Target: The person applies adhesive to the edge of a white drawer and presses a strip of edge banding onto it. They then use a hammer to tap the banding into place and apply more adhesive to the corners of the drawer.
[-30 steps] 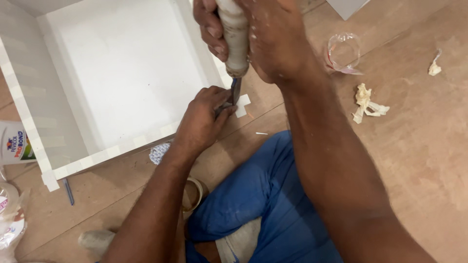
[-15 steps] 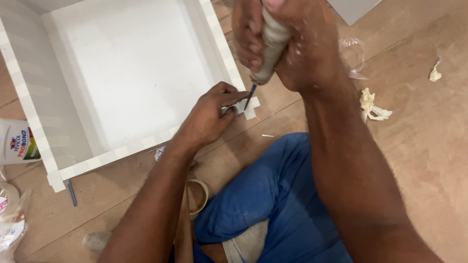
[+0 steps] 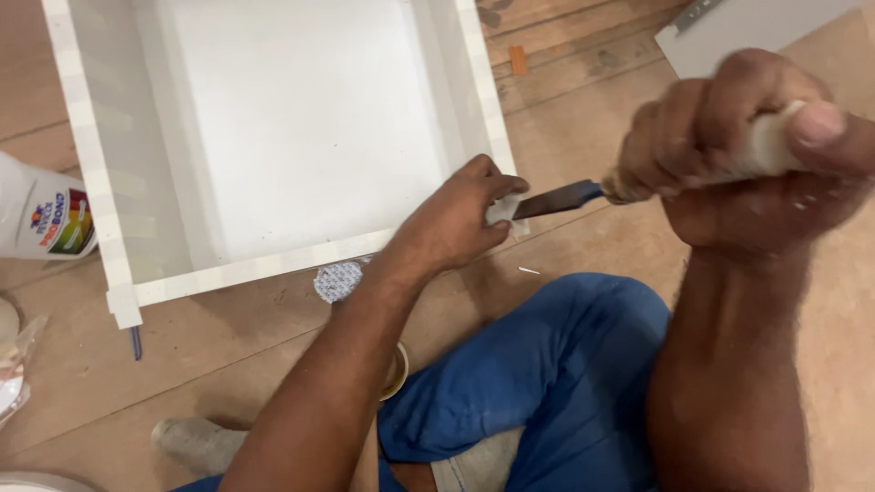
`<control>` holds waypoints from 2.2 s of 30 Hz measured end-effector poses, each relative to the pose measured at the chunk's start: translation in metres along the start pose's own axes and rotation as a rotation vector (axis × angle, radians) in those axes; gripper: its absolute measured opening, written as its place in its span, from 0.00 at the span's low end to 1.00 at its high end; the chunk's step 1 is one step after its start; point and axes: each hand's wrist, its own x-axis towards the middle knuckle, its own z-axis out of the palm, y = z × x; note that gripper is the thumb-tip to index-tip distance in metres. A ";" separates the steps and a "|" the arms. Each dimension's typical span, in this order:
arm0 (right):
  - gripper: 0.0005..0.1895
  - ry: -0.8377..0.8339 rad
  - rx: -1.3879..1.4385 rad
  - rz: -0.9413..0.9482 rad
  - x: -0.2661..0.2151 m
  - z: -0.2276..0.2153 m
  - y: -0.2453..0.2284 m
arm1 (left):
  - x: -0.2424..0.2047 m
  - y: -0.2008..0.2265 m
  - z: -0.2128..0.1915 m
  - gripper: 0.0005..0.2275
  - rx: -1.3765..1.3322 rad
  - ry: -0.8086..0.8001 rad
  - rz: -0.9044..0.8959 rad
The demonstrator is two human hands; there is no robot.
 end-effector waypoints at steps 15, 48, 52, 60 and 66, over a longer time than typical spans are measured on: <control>0.22 0.067 -0.022 0.032 0.007 0.006 0.008 | -0.004 -0.002 -0.001 0.22 -0.005 0.002 -0.083; 0.06 0.334 -0.226 -0.185 0.025 0.073 -0.035 | -0.168 0.067 -0.062 0.11 0.439 -0.038 -0.651; 0.06 0.567 -0.160 -0.268 -0.005 0.049 -0.046 | -0.174 0.069 -0.066 0.14 0.515 -0.161 -0.750; 0.12 0.630 -0.170 -0.111 -0.065 0.083 -0.018 | -0.192 0.072 -0.077 0.16 0.436 0.145 -0.583; 0.18 0.405 0.227 -0.206 0.013 0.108 -0.037 | -0.215 0.074 -0.084 0.13 0.452 0.231 -0.448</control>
